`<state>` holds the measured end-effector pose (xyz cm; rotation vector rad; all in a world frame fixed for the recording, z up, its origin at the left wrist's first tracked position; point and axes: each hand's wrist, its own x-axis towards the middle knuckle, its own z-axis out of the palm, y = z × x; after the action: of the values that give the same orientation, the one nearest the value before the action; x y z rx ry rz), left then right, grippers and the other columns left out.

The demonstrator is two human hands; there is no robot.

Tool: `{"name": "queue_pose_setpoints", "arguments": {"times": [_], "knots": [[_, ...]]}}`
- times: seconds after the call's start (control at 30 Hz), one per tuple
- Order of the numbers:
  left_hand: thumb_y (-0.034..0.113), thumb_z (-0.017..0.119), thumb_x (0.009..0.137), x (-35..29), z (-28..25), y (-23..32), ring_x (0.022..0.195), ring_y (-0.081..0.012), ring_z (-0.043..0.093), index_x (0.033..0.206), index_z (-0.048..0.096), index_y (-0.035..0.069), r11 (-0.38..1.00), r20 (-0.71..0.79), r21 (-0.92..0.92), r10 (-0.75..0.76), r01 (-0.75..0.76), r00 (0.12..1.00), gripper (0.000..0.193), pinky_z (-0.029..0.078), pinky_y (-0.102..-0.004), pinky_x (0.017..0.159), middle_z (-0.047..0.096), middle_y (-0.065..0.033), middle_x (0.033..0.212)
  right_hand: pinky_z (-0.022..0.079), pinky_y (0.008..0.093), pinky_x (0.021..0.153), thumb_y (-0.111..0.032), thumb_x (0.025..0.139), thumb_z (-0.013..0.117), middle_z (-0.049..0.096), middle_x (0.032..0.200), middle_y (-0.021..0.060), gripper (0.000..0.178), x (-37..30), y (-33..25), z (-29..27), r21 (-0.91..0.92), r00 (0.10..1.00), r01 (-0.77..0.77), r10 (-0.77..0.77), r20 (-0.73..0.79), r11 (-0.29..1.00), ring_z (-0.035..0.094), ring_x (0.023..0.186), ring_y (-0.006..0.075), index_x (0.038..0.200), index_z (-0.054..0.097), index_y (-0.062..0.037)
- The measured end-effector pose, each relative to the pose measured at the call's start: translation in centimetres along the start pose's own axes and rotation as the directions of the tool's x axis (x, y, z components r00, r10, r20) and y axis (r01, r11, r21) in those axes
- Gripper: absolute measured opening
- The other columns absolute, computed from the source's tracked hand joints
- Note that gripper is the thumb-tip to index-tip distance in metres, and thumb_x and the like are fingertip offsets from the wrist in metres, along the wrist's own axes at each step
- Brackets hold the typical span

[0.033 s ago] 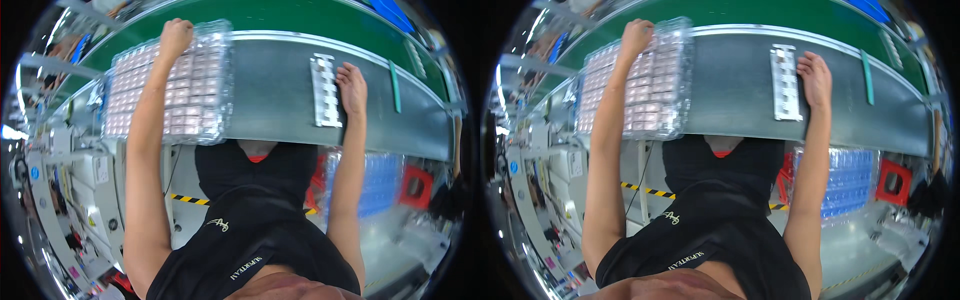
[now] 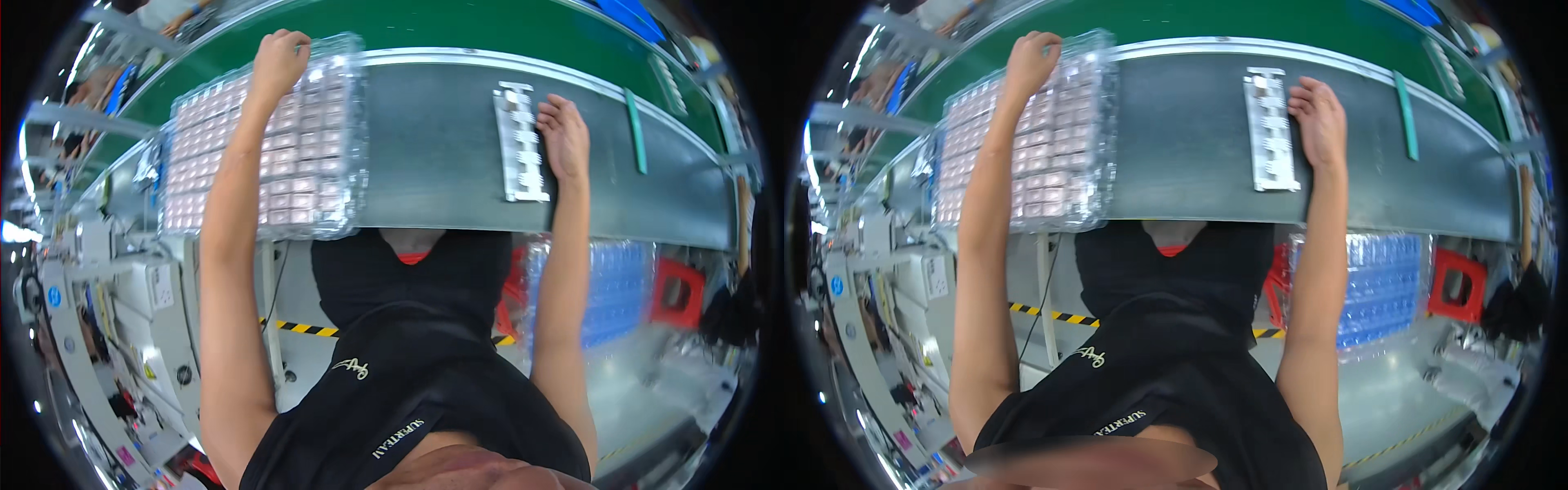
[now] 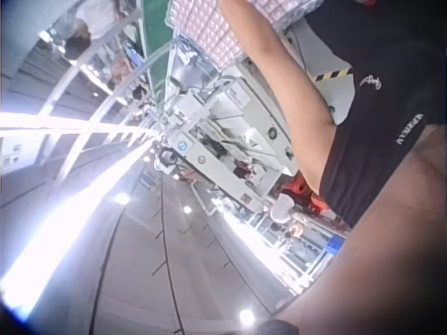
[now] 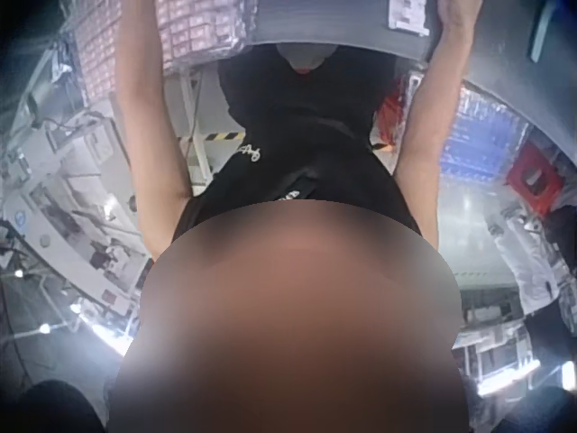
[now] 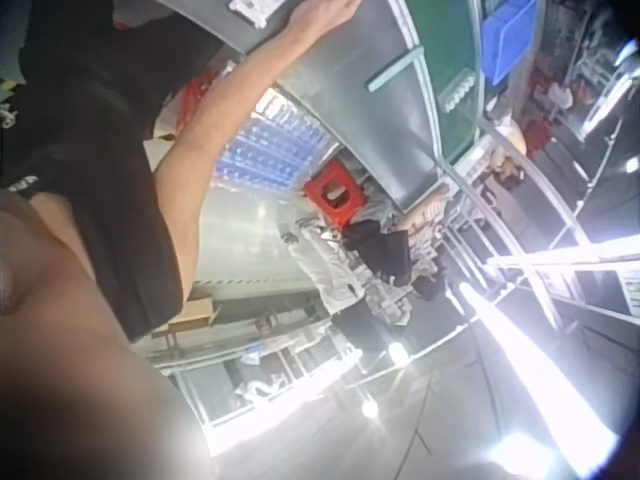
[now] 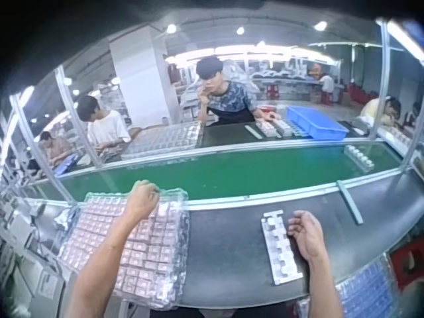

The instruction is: Assembling small electronic components into plastic trays on an assembly line.

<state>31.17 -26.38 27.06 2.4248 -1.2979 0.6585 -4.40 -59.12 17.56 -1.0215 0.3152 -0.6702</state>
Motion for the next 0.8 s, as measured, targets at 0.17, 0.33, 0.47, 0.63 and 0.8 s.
{"name": "queue_pose_setpoints", "arguments": {"times": [0.17,0.33,0.47,0.63,0.8], "knots": [[0.014,0.064,0.085,1.4,0.4,14.3,0.095,-0.029,0.064,0.103,0.071,0.006,0.831,0.051,-0.501,0.308,-0.243,0.95,0.02,0.051,-0.0384,0.084,0.069,-0.0114,0.102,0.052,0.0295,0.077,-0.029,0.104,0.049,0.064,0.098,0.0115,0.037,-0.5,-0.2,0.5,-0.033,1.0,0.003,-0.003,-0.023,0.999,0.06,0.083,0.0149,0.119,0.055,0.0042],[0.016,0.066,0.085,1.7,4.1,24.0,0.092,-0.0333,0.064,0.102,0.069,0.009,0.762,0.095,-0.56,0.448,-0.325,0.889,0.019,0.051,-0.0419,0.081,0.066,-0.0124,0.098,0.052,0.0302,0.076,-0.028,0.104,0.049,0.065,0.097,0.0117,0.034,-0.8,-0.4,0.5,-0.006,1.0,0.017,-0.017,-0.021,1.0,0.06,0.083,0.0153,0.117,0.056,0.0025],[0.019,0.068,0.084,1.5,6.0,26.1,0.088,-0.0327,0.064,0.095,0.069,0.008,0.852,0.205,-0.484,0.335,-0.202,0.92,0.015,0.052,-0.0418,0.079,0.065,-0.0128,0.094,0.051,0.0304,0.079,-0.033,0.101,0.053,0.063,0.099,0.0121,0.039,-0.6,-0.1,0.7,0.003,1.0,0.022,-0.022,-0.01,1.0,0.06,0.087,0.0165,0.117,0.056,0.0024],[0.016,0.064,0.084,1.3,6.8,26.3,0.086,-0.0355,0.064,0.092,0.067,0.006,0.855,0.151,-0.463,0.336,-0.234,0.93,0.013,0.052,-0.0443,0.076,0.065,-0.015,0.091,0.051,0.03,0.079,-0.033,0.1,0.055,0.063,0.1,0.012,0.039,-0.3,0.0,0.8,0.007,1.0,0.016,-0.016,0.001,1.0,0.059,0.087,0.0162,0.118,0.057,0.0022],[0.009,0.057,0.083,0.4,7.7,27.0,0.087,-0.0386,0.065,0.092,0.067,0.005,0.819,0.067,-0.534,0.29,-0.211,0.955,0.013,0.053,-0.0472,0.076,0.065,-0.0183,0.092,0.053,0.0302,0.076,-0.027,0.1,0.057,0.065,0.098,0.0122,0.033,-0.1,0.2,-0.1,-0.004,0.999,0.034,-0.034,-0.025,0.999,0.061,0.084,0.0171,0.117,0.058,0.0019]]}}
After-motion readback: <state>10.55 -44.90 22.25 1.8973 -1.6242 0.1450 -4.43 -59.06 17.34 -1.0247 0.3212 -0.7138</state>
